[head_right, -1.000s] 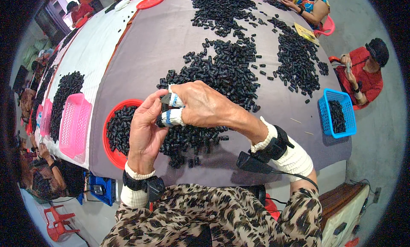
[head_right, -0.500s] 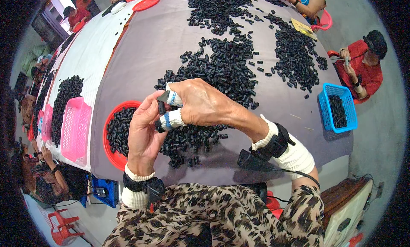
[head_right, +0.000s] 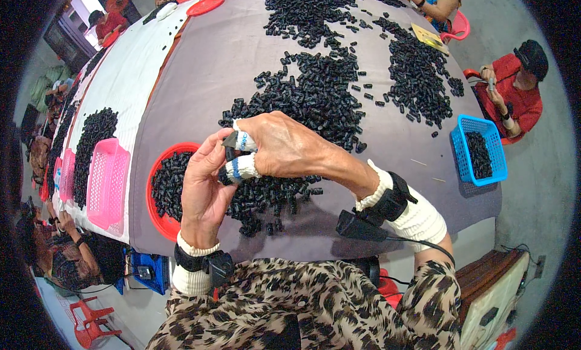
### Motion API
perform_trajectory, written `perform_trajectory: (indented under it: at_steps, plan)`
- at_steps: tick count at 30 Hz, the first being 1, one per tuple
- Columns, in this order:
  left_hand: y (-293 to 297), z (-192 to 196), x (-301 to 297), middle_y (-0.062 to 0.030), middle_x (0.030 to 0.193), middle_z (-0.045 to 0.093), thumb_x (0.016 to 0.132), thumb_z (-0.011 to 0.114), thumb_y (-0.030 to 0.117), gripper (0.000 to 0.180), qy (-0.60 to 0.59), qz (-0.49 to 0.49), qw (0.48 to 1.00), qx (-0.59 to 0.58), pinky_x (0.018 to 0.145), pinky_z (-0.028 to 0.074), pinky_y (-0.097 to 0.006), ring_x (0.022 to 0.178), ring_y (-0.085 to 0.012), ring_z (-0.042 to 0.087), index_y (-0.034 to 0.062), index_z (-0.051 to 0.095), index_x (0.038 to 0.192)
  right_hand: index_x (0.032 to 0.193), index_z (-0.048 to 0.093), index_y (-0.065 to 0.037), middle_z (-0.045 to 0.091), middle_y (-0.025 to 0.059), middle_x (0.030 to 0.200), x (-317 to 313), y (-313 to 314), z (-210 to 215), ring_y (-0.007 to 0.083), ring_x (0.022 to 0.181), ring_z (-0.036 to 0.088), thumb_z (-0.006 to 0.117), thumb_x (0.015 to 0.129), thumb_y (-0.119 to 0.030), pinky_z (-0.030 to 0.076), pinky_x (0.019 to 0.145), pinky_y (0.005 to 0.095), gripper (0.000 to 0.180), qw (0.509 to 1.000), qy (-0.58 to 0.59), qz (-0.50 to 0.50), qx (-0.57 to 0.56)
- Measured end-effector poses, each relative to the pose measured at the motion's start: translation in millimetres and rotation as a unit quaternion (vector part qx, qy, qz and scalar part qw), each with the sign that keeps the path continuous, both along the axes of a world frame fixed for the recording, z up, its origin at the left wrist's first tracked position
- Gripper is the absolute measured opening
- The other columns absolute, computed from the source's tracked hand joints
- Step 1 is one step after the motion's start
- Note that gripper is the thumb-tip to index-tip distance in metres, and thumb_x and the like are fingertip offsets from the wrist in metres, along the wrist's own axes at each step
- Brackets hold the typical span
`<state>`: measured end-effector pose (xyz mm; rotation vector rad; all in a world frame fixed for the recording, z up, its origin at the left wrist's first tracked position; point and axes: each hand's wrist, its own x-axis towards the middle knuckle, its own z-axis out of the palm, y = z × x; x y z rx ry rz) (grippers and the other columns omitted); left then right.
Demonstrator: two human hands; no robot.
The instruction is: Sorting and assembling small black plastic components into a white fabric bundle at a communal work table.
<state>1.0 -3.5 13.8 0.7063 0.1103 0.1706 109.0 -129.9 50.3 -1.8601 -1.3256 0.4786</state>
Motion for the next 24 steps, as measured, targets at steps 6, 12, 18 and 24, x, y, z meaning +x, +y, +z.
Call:
perform_trajectory:
  at_steps: [6, 12, 18, 24]
  plan:
    - [-2.1, -3.5, 1.1, -0.0087, 0.097, 0.062, 0.088, 0.053, 0.008, 0.023, -0.007, -0.004, 1.0, -0.013, 0.079, 0.049, -0.028, 0.087, -0.0141, 0.06, -0.0019, 0.055, 0.108, 0.088, 0.055, -0.001, 0.059, 0.0118, 0.069, 2.9, -0.7, -11.3, 0.0232, 0.059, 0.056, 0.066, 0.072, -0.02, 0.044, 0.056, 0.0338, 0.028, 0.999, -0.027, 0.012, 0.026]
    - [-1.4, -8.9, 3.8, -0.011, 0.1, 0.06, 0.088, 0.052, 0.011, 0.026, -0.016, -0.018, 0.999, -0.039, 0.08, 0.049, -0.03, 0.09, -0.0178, 0.059, -0.0021, 0.051, 0.111, 0.082, 0.051, 0.003, 0.057, 0.0217, 0.07, 2.1, -1.7, -13.6, 0.0396, 0.068, 0.057, 0.061, 0.074, -0.02, 0.043, 0.059, 0.0415, 0.027, 0.998, -0.02, 0.014, 0.064]
    - [-6.3, -4.1, 6.4, -0.0101, 0.097, 0.059, 0.089, 0.051, 0.012, 0.026, -0.027, -0.03, 0.995, -0.087, 0.08, 0.049, -0.031, 0.089, -0.0161, 0.059, -0.0023, 0.05, 0.111, 0.078, 0.054, -0.002, 0.054, 0.0038, 0.064, -2.5, -6.3, -1.8, 0.0093, 0.058, 0.048, 0.075, 0.065, -0.02, 0.04, 0.053, 0.0262, 0.03, 0.995, 0.059, -0.049, 0.062]
    - [-9.1, -0.3, 3.4, -0.0082, 0.092, 0.059, 0.084, 0.055, 0.006, 0.024, 0.005, 0.008, 0.999, -0.041, 0.076, 0.049, -0.028, 0.084, -0.0134, 0.058, -0.0015, 0.053, 0.106, 0.075, 0.052, -0.001, 0.054, 0.0055, 0.063, -2.1, -5.7, -7.3, 0.011, 0.056, 0.048, 0.074, 0.063, -0.019, 0.04, 0.051, 0.0285, 0.03, 0.995, 0.043, -0.059, 0.074]
